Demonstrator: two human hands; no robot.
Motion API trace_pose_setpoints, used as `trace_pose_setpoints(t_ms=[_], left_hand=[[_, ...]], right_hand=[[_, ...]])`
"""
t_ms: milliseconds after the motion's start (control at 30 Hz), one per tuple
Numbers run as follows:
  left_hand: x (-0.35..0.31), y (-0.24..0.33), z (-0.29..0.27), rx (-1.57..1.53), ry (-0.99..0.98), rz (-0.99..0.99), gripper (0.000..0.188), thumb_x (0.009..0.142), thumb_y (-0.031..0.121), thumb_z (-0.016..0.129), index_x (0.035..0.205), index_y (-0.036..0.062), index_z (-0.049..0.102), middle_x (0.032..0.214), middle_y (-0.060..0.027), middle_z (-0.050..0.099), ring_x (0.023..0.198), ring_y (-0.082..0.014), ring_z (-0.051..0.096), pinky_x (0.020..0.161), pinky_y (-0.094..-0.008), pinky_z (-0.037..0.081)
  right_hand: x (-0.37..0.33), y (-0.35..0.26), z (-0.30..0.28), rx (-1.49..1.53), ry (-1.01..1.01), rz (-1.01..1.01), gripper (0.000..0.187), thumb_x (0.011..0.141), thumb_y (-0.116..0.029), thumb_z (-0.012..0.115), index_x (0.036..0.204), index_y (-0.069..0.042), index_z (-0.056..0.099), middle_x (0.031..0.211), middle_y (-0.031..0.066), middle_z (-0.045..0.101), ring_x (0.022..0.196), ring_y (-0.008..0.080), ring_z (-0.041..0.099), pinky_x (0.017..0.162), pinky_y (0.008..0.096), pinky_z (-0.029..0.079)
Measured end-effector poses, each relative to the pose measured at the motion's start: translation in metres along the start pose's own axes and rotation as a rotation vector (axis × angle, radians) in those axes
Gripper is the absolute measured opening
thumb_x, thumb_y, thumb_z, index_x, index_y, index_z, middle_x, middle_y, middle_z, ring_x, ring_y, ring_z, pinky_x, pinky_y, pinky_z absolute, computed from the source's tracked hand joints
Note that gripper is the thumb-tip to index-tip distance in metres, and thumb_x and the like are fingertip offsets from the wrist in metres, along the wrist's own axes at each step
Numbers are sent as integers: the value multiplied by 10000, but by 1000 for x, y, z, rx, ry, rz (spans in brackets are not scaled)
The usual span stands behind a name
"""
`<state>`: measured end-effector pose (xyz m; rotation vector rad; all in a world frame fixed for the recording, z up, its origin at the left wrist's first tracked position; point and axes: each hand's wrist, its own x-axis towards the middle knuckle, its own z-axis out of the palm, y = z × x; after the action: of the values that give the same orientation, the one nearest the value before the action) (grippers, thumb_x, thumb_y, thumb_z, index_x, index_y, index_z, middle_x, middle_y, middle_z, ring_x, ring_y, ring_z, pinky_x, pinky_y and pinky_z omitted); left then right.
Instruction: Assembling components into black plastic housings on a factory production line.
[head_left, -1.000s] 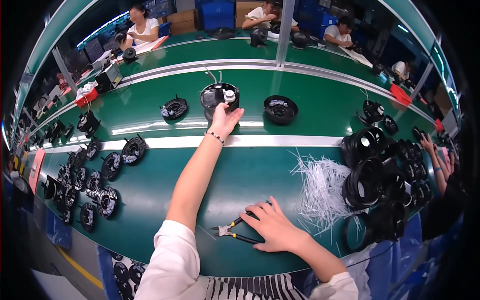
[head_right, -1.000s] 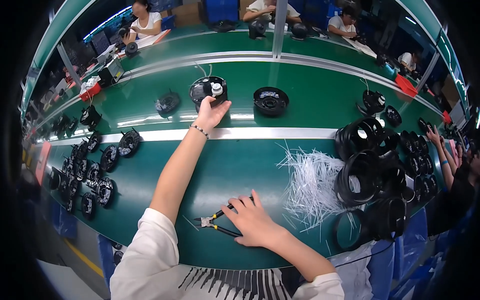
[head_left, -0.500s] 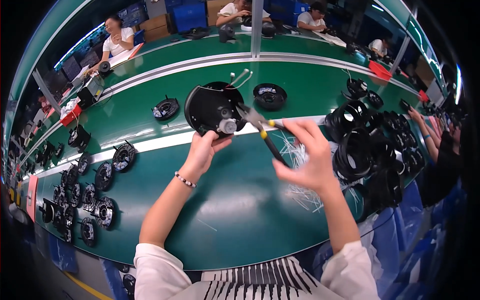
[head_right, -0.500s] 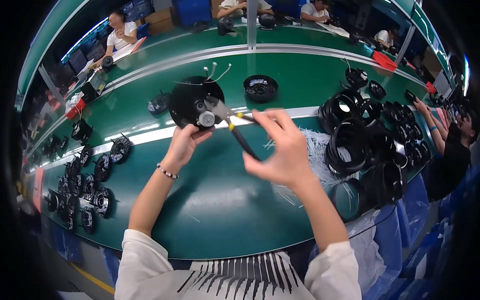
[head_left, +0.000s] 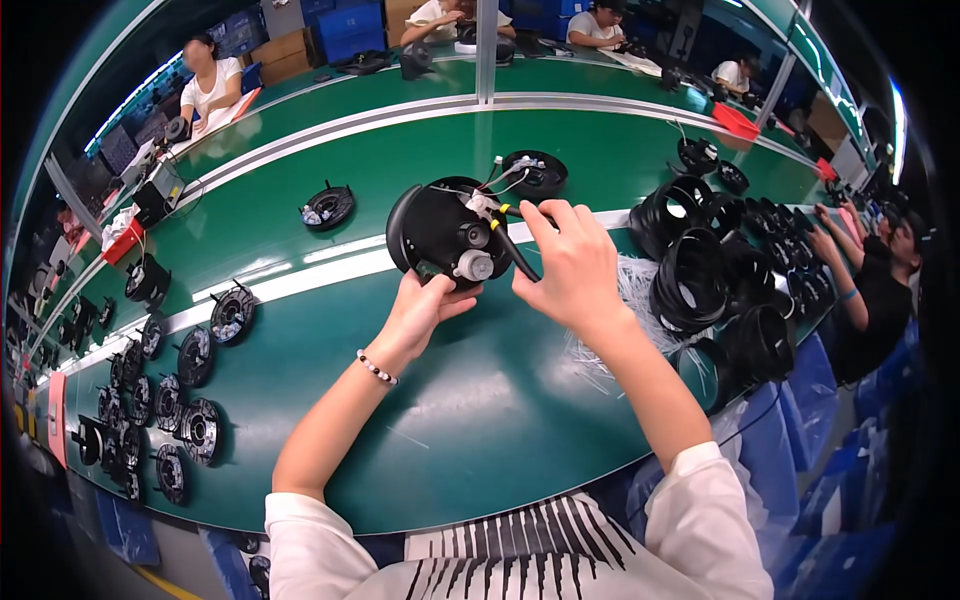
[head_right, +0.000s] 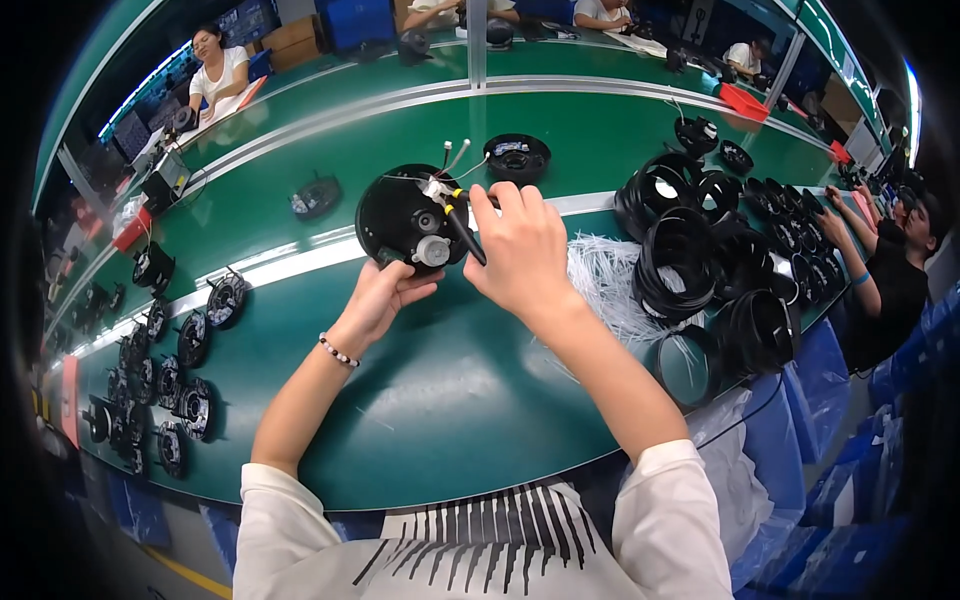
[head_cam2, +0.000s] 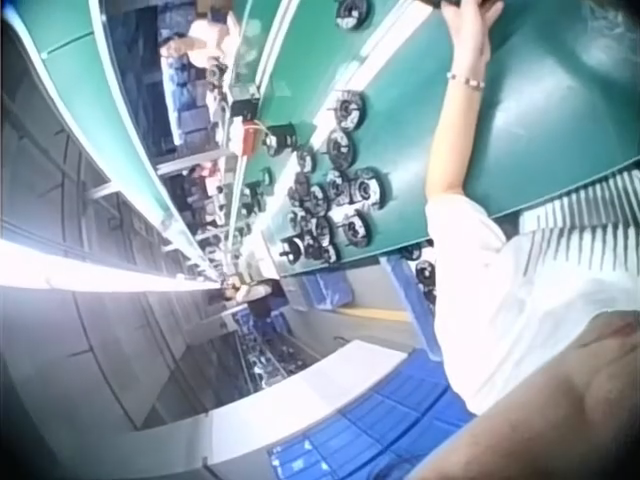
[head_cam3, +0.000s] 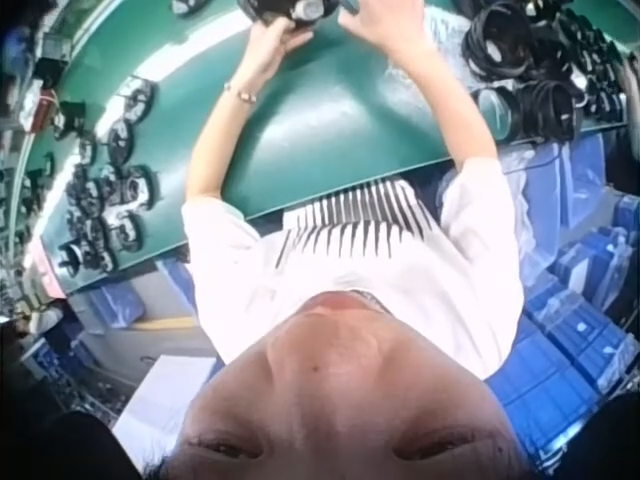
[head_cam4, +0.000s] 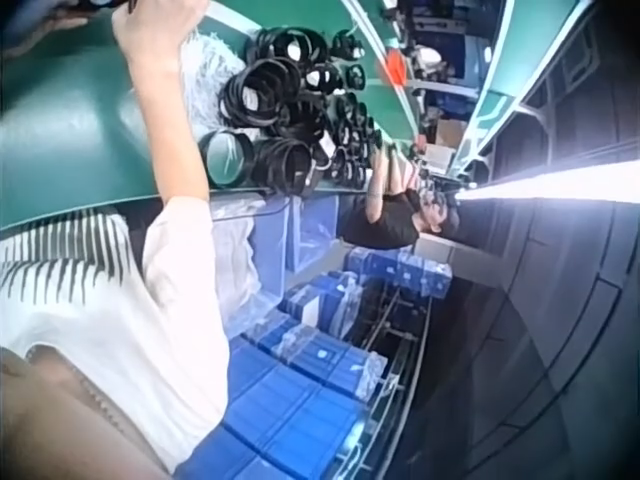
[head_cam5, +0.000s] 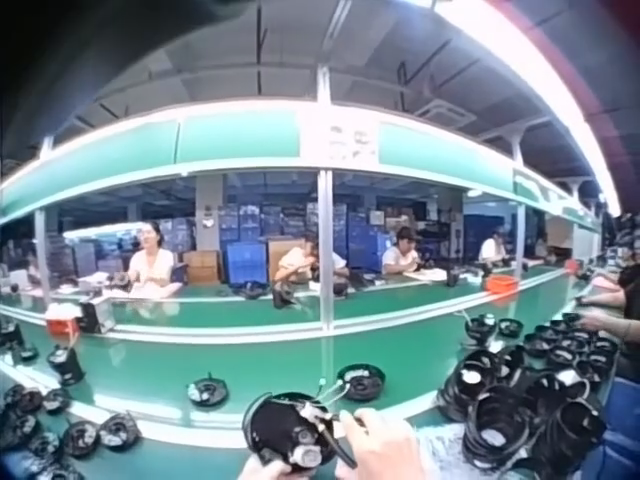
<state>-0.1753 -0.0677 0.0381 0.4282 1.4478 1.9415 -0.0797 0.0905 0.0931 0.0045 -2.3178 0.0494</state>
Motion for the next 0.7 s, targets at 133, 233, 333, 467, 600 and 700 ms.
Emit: trace_pose_setpoints(t_ms=[133, 233, 333, 467, 600, 700], left_hand=[[-3, 2, 3, 16, -4, 3, 377, 798, 43, 413, 1163, -44, 369, 1102, -158, 509, 973, -276, 574, 822, -344, 497], [3, -3, 2, 0, -2, -13, 373, 801, 42, 415, 1159, -46, 363, 1100, -163, 507, 972, -278, 574, 818, -341, 501], [12, -10, -11, -70, 97, -7, 365, 804, 35, 425, 1151, -55, 361, 1093, -170, 507, 972, -281, 573, 806, -337, 510], [26, -6, -16, -55, 140, 56, 335, 817, 53, 420, 1132, -61, 428, 1082, -160, 533, 966, -264, 579, 782, -324, 510], [68, -6, -18, -270, 83, 77, 325, 810, 48, 389, 1085, -119, 430, 1067, -199, 536, 964, -290, 579, 769, -318, 519], [99, -6, -17, -413, 79, 85, 341, 794, 37, 383, 1074, -157, 391, 1047, -253, 523, 970, -308, 574, 765, -315, 532]], right_hand=[[-1, 4, 1, -7, -46, -15, 539, 516, -144, 694, 1024, -24, 558, 872, 90, 540, 722, 250, 521, 639, 348, 459], [-8, 11, -4, 62, -81, -29, 545, 531, -154, 688, 1039, -13, 549, 860, 107, 553, 684, 269, 532, 627, 351, 466], [-25, 11, -12, 205, -22, -9, 527, 549, -140, 671, 1046, -5, 557, 906, 123, 579, 702, 286, 553, 644, 351, 473], [-67, 12, -21, 449, 24, 59, 572, 511, -123, 699, 1060, -5, 585, 966, 166, 604, 793, 260, 593, 686, 316, 493], [-95, -1, -17, 597, -60, -14, 582, 492, -154, 708, 1041, -7, 585, 964, 138, 588, 739, 274, 570, 677, 328, 476], [-103, -8, -2, 641, -113, -36, 567, 502, -157, 708, 1034, -3, 585, 949, 116, 587, 716, 250, 556, 644, 321, 465]])
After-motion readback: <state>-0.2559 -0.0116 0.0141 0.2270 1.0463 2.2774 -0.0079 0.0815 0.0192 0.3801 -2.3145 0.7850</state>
